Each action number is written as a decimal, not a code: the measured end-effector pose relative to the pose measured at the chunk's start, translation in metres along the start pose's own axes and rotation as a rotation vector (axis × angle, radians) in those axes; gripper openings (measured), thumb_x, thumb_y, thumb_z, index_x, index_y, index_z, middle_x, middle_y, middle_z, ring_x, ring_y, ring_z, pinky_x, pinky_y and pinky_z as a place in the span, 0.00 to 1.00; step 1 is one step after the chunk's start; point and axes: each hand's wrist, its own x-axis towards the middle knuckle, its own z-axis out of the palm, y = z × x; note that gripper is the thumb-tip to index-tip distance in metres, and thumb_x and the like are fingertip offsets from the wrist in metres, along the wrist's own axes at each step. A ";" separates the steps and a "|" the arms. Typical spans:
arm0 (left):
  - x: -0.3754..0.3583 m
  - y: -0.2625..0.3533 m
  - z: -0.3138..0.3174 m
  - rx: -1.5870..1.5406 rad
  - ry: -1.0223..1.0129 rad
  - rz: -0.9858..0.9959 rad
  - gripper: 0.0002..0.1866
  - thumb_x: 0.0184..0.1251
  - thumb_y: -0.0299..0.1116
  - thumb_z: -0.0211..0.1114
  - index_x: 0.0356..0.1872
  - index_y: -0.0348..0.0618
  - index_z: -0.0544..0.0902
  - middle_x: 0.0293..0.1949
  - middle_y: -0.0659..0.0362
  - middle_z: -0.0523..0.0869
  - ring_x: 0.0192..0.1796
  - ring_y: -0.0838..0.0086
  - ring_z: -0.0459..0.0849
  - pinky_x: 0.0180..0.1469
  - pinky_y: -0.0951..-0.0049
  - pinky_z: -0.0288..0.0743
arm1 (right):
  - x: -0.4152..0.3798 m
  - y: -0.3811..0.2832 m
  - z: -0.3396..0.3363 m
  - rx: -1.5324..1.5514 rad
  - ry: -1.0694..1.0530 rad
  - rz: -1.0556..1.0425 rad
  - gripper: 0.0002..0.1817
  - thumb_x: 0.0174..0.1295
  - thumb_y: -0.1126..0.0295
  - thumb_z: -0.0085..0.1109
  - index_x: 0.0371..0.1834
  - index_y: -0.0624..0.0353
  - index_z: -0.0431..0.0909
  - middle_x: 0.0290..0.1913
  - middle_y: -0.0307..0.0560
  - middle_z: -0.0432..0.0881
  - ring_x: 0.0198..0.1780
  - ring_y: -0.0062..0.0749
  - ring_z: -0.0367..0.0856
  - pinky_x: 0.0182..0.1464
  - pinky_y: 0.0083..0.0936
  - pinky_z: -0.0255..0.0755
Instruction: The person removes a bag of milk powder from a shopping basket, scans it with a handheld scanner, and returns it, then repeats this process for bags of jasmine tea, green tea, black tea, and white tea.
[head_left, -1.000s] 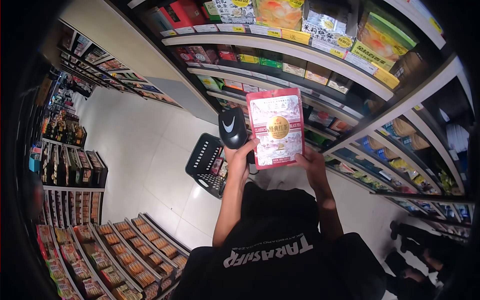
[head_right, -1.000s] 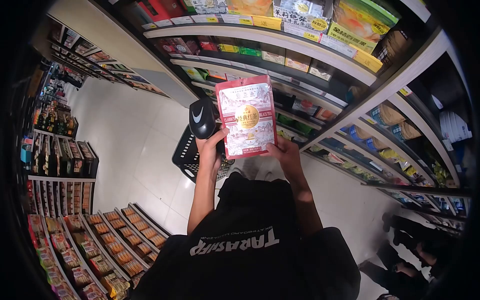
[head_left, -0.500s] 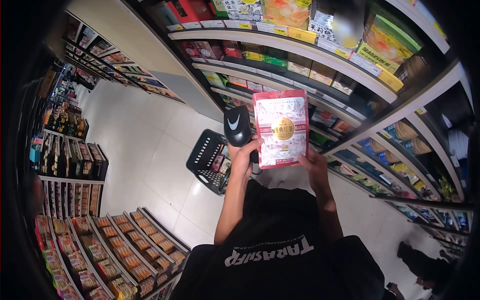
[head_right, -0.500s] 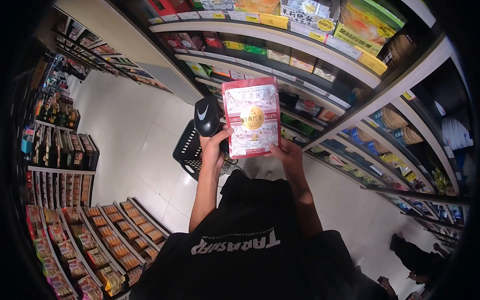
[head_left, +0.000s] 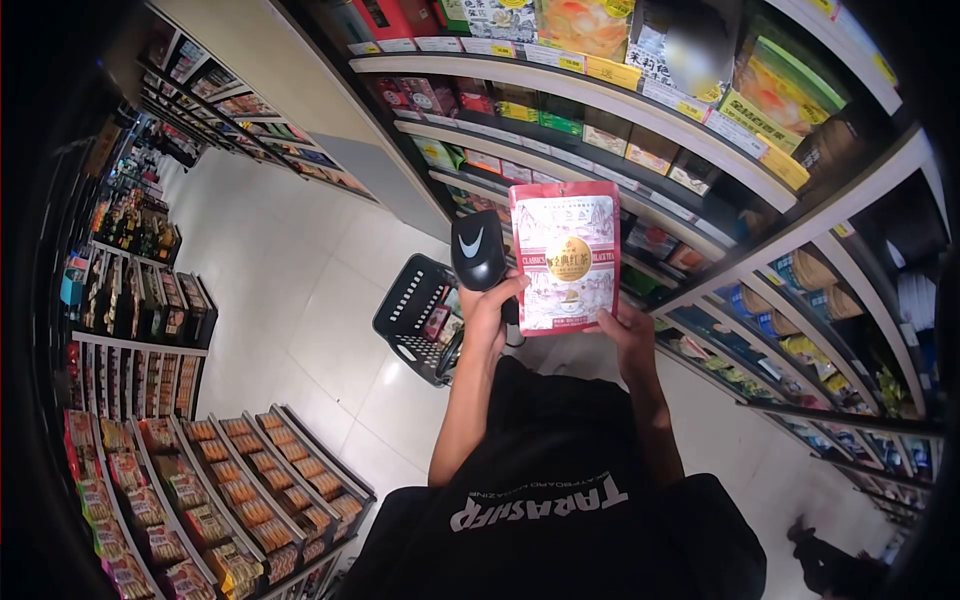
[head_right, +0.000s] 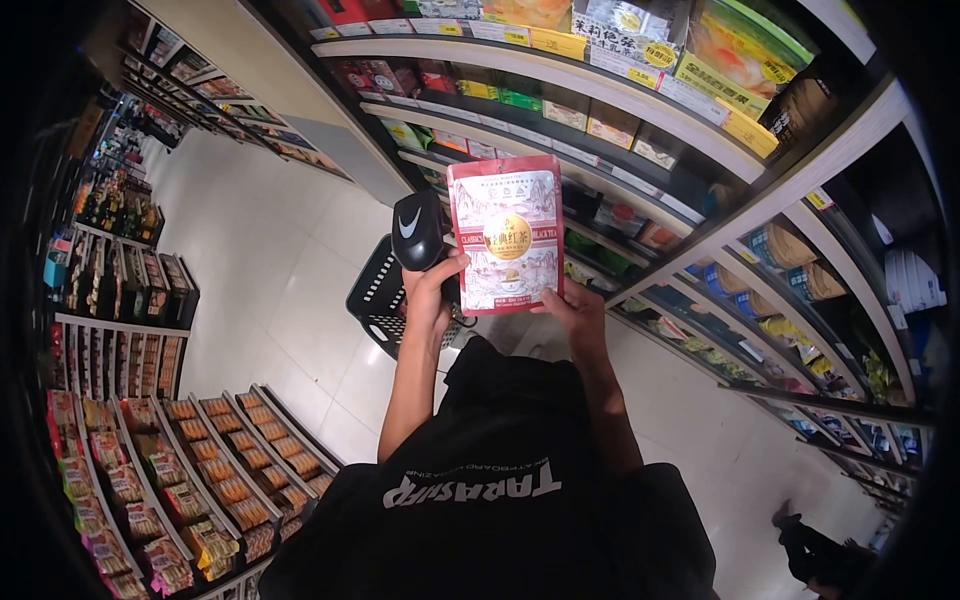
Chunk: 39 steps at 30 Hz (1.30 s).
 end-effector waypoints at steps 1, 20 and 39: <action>0.001 -0.001 0.000 0.009 0.001 -0.004 0.20 0.48 0.15 0.74 0.45 0.39 0.81 0.35 0.60 0.85 0.38 0.75 0.84 0.44 0.73 0.77 | 0.000 0.000 0.000 0.003 0.003 0.000 0.18 0.71 0.75 0.56 0.61 0.70 0.79 0.52 0.50 0.86 0.49 0.28 0.85 0.50 0.29 0.83; -0.006 -0.001 0.001 -0.009 -0.036 0.012 0.25 0.49 0.13 0.74 0.50 0.38 0.79 0.36 0.60 0.84 0.40 0.75 0.84 0.44 0.74 0.79 | -0.005 -0.001 -0.005 -0.072 0.016 -0.050 0.25 0.70 0.74 0.58 0.69 0.68 0.70 0.57 0.50 0.84 0.56 0.28 0.82 0.61 0.28 0.73; -0.065 -0.003 0.058 0.933 -0.477 0.791 0.18 0.43 0.26 0.74 0.39 0.36 0.83 0.31 0.49 0.84 0.33 0.52 0.85 0.34 0.61 0.78 | -0.011 0.058 -0.012 0.526 -0.207 -0.063 0.25 0.78 0.56 0.48 0.71 0.59 0.67 0.65 0.46 0.75 0.65 0.32 0.75 0.68 0.32 0.69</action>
